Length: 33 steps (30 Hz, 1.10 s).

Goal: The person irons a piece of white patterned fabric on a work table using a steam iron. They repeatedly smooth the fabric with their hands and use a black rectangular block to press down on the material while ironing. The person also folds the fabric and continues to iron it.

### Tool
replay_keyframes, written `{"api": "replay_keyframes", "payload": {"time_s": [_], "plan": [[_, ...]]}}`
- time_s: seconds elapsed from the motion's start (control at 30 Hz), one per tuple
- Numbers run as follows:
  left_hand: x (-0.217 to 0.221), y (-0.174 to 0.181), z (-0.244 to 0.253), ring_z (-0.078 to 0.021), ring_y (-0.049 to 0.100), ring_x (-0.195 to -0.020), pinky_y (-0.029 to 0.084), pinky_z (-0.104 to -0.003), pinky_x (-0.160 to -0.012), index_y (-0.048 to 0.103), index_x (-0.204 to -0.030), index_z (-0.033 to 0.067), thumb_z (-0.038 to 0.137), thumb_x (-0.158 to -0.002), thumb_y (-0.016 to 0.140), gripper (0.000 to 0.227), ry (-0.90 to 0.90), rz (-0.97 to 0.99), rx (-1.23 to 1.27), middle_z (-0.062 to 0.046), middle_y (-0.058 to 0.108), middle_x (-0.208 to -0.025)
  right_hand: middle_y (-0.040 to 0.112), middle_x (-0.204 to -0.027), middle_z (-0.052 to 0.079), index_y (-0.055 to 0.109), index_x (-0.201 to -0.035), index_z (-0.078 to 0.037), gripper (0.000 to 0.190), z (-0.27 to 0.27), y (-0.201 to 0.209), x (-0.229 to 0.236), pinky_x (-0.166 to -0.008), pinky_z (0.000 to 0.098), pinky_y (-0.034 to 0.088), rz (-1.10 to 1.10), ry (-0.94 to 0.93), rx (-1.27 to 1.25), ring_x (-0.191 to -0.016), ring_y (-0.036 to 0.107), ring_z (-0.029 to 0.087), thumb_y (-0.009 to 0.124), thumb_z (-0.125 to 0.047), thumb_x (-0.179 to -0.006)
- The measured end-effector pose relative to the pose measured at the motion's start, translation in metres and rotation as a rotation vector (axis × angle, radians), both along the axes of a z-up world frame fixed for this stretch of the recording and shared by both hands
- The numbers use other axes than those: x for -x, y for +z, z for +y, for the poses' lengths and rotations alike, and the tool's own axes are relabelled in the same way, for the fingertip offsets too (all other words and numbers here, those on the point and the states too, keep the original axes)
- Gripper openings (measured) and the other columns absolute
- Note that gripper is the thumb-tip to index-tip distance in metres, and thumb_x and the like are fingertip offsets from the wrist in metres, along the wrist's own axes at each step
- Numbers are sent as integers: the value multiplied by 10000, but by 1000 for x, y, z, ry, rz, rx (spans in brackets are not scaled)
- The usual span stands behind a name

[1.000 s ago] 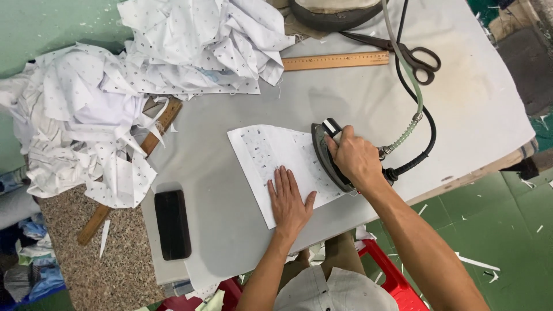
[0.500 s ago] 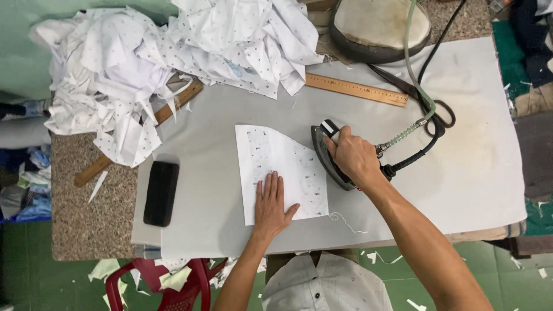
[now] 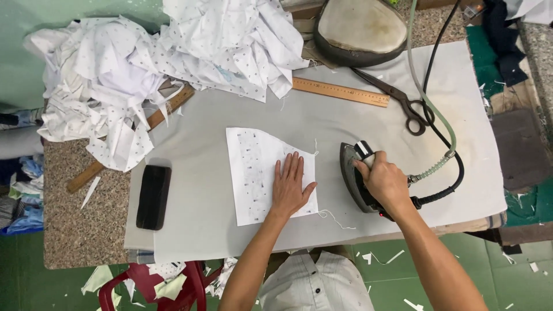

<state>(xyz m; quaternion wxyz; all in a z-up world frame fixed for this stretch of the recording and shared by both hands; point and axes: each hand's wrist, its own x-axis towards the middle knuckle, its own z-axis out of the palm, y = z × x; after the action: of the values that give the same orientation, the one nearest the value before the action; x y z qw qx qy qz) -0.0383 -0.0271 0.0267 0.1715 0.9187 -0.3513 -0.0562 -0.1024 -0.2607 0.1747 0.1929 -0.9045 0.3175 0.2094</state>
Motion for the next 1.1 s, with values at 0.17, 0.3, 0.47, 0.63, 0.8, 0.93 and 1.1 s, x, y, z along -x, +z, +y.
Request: {"api": "replay_keyframes", "payload": {"time_s": [0.17, 0.3, 0.47, 0.63, 0.8, 0.93, 1.1], "plan": [[-6, -4, -3, -321, 231, -1542, 70, -594, -1249, 378, -1563, 94, 659, -1012, 332, 790, -30, -53, -37, -163, 315, -1644, 730, -949, 302, 530, -1237, 19, 657, -5, -6, 12, -724, 524, 617, -15, -42, -5, -918, 749, 457, 454, -598, -1025], [-5, 1, -2, -319, 218, -1548, 57, -582, -1255, 377, -1568, 100, 649, -1015, 317, 782, -33, -17, -78, -161, 306, -1652, 731, -943, 301, 527, -1234, 14, 657, -8, -14, 12, -719, 528, 615, -23, -24, 0, -912, 748, 459, 453, -605, -1028], [34, 22, -11, -374, 235, -1531, 87, -609, -1232, 382, -1545, 29, 614, -1005, 369, 796, -55, 47, -60, -238, 300, -1634, 723, -967, 316, 536, -1239, 31, 630, -8, -1, -5, -747, 534, 610, -53, -7, 7, -933, 738, 471, 478, -564, -1037], [110, 35, -39, -286, 70, -1574, 5, -544, -1262, 222, -1592, 91, 728, -932, 28, 937, -295, 331, -289, -127, 125, -1699, 717, -998, 325, 531, -1256, 38, 632, -18, -10, -29, -772, 549, 602, -77, 46, 16, -955, 730, 480, 496, -553, -1036], [143, 18, -39, -231, 127, -1594, 57, -530, -1278, 333, -1579, 171, 640, -1009, 120, 768, -517, 141, -74, -70, 184, -1714, 688, -882, 297, 460, -1149, -8, 640, -32, -32, -38, -622, 585, 485, -130, 95, -37, -771, 643, 536, 439, -633, -1013], [140, 38, 11, -302, 319, -1541, 151, -520, -1287, 513, -1487, 26, 543, -1077, 236, 715, -282, 18, 196, -166, 423, -1613, 688, -1032, 337, 508, -1208, 3, 569, -39, -22, -42, -787, 578, 459, -124, 110, -128, -988, 610, 569, 511, -517, -977], [167, 18, 99, -285, 360, -1495, 186, -502, -1286, 415, -1488, 36, 479, -1086, 327, 605, 273, -157, 184, -150, 425, -1582, 698, -1079, 302, 436, -1473, -103, 608, -1, 26, -47, -851, 506, 464, 14, 158, -225, -1034, 621, 496, 519, -453, -983]]}}
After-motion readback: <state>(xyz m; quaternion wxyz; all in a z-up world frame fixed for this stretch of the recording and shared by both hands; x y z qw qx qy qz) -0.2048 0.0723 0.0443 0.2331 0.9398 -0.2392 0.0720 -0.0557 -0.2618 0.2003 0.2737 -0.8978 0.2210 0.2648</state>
